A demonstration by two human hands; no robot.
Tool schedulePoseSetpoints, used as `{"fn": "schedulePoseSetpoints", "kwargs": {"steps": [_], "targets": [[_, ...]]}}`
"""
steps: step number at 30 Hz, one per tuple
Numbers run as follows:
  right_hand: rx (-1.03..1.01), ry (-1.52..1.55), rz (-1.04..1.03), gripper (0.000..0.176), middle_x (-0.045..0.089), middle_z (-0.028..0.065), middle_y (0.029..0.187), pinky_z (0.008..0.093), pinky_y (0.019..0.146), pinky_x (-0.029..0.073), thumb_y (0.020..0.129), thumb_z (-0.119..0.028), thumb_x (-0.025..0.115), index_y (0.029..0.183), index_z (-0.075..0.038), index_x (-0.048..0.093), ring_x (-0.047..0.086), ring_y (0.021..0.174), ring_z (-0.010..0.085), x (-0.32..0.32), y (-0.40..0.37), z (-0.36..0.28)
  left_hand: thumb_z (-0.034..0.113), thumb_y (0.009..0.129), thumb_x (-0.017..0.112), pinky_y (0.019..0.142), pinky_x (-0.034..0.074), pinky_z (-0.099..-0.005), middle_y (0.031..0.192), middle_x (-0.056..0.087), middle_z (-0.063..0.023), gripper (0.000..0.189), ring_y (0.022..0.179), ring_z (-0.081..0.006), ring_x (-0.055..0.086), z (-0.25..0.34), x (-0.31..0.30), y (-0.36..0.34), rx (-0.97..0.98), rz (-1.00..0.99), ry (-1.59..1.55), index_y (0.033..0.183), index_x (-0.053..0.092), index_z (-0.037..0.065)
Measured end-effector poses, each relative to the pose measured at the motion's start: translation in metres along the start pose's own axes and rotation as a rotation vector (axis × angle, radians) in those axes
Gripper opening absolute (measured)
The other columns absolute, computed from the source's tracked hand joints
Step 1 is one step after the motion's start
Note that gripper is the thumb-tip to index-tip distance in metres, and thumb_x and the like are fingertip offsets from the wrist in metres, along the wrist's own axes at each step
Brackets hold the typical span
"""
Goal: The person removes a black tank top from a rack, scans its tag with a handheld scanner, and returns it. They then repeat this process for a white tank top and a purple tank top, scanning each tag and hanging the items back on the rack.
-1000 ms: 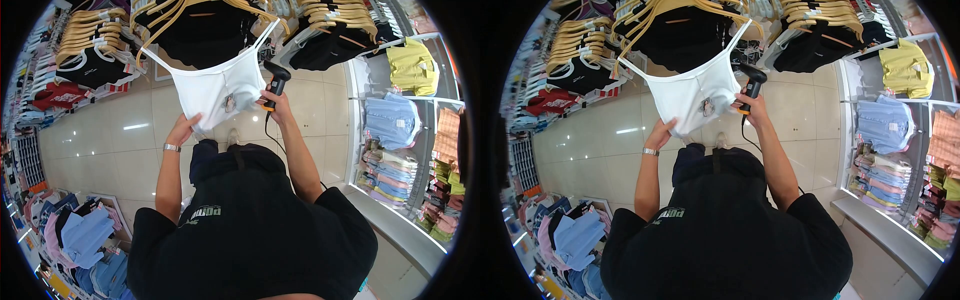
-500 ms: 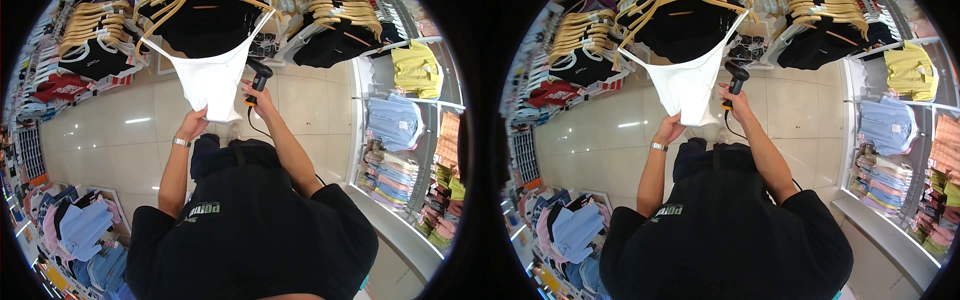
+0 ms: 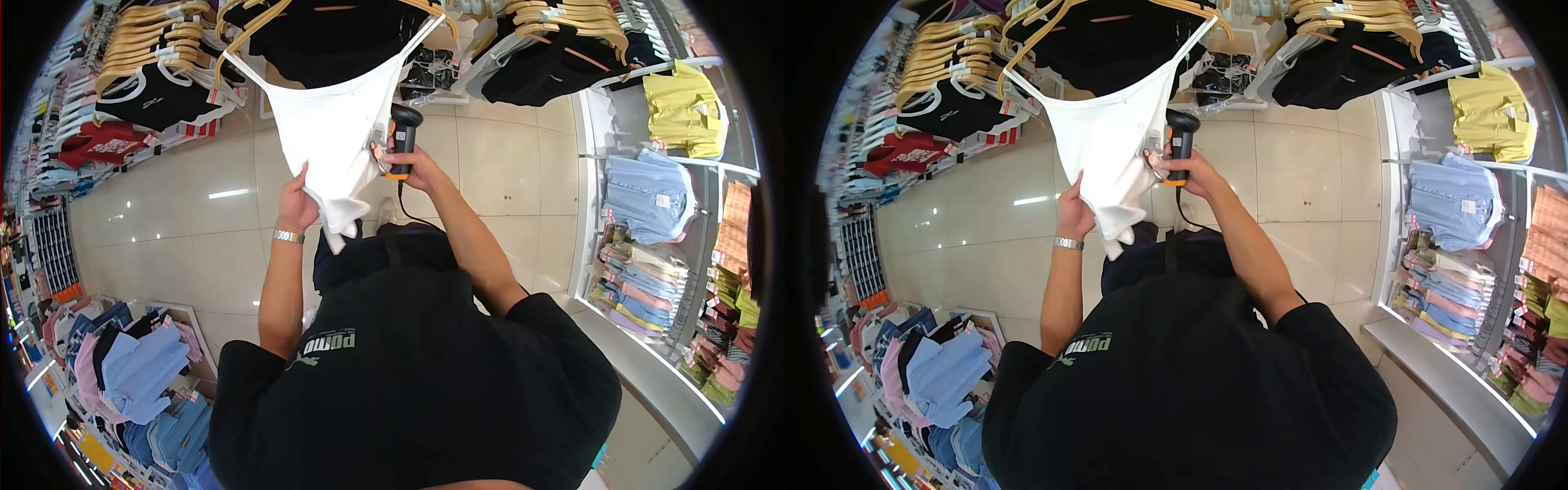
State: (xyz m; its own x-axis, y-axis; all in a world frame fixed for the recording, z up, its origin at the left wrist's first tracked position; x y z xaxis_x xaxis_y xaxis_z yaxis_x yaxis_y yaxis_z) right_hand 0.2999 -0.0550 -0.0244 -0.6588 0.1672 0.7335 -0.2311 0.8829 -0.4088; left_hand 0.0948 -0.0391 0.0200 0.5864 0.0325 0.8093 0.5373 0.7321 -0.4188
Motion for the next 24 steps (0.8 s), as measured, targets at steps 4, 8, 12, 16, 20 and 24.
{"fn": "schedulePoseSetpoints", "kwargs": {"steps": [4,8,12,16,20,24], "targets": [[-0.004,-0.091,0.018,0.044,0.062,0.0040,0.100,0.0303,0.080,0.051,0.074,0.006,0.076,0.108,-0.010,0.054,0.063,0.091,0.0156,0.007,-0.034,-0.014,0.020,0.101,0.051,0.109,0.042,-0.0410,0.140,0.054,-0.0170,0.050,0.127,-0.0284,0.055,0.035,-0.022,-0.017,0.097,0.109,0.216,0.143,0.041,-0.006],[-0.074,-0.183,0.060,0.047,0.059,0.0018,0.096,0.0293,0.077,0.050,0.071,0.007,0.079,0.108,-0.008,0.055,0.062,0.087,0.0141,-0.002,-0.060,-0.037,0.010,0.092,0.065,0.099,0.048,-0.0336,0.130,0.061,-0.0147,0.053,0.116,-0.0218,0.061,0.052,-0.020,-0.034,0.081,0.138,0.522,0.138,0.046,-0.007],[-0.181,-0.195,0.153,0.045,0.055,-0.0014,0.093,0.0272,0.076,0.048,0.071,0.006,0.080,0.108,-0.008,0.057,0.058,0.087,0.0114,-0.010,-0.082,-0.071,0.015,0.092,0.069,0.096,0.049,-0.0318,0.123,0.065,-0.0127,0.049,0.109,-0.0189,0.064,0.060,-0.032,-0.035,-0.047,0.169,0.737,0.133,0.051,-0.006],[-0.231,-0.216,0.205,0.044,0.054,-0.0019,0.092,0.0270,0.075,0.046,0.074,0.004,0.079,0.108,-0.010,0.055,0.056,0.085,0.0105,-0.027,-0.091,-0.092,0.023,0.095,0.068,0.092,0.050,-0.0299,0.116,0.068,-0.0106,0.044,0.102,-0.0160,0.065,0.060,-0.031,-0.032,-0.091,0.149,0.812,0.126,0.057,-0.006],[-0.282,-0.231,0.268,0.041,0.057,0.0008,0.092,0.0307,0.077,0.050,0.078,0.004,0.076,0.109,-0.011,0.053,0.061,0.084,0.0139,-0.050,-0.094,-0.108,0.028,0.097,0.065,0.089,0.049,-0.0279,0.111,0.070,-0.0095,0.041,0.097,-0.0132,0.064,0.068,-0.035,-0.026,-0.123,0.152,0.974,0.121,0.061,-0.006],[-0.278,-0.154,0.287,0.039,0.058,0.0009,0.092,0.0308,0.077,0.050,0.079,0.003,0.076,0.107,-0.011,0.053,0.062,0.085,0.0143,-0.056,-0.097,-0.115,0.032,0.099,0.062,0.086,0.049,-0.0269,0.107,0.070,-0.0076,0.043,0.094,-0.0114,0.063,0.072,-0.039,-0.022,-0.122,0.166,1.075,0.119,0.063,-0.006]]}}
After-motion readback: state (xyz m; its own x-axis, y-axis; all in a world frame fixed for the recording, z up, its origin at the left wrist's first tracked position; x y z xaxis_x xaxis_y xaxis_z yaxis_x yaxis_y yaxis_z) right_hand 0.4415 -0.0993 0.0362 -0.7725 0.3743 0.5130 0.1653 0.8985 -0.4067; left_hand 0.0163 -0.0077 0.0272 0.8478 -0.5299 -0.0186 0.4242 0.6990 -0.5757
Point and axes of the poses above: each hand's wrist, its own y-axis towards the middle knuckle, its own x-axis out of the palm, z = x × y, the point moved 10 cm from there along y, towards the middle knuckle
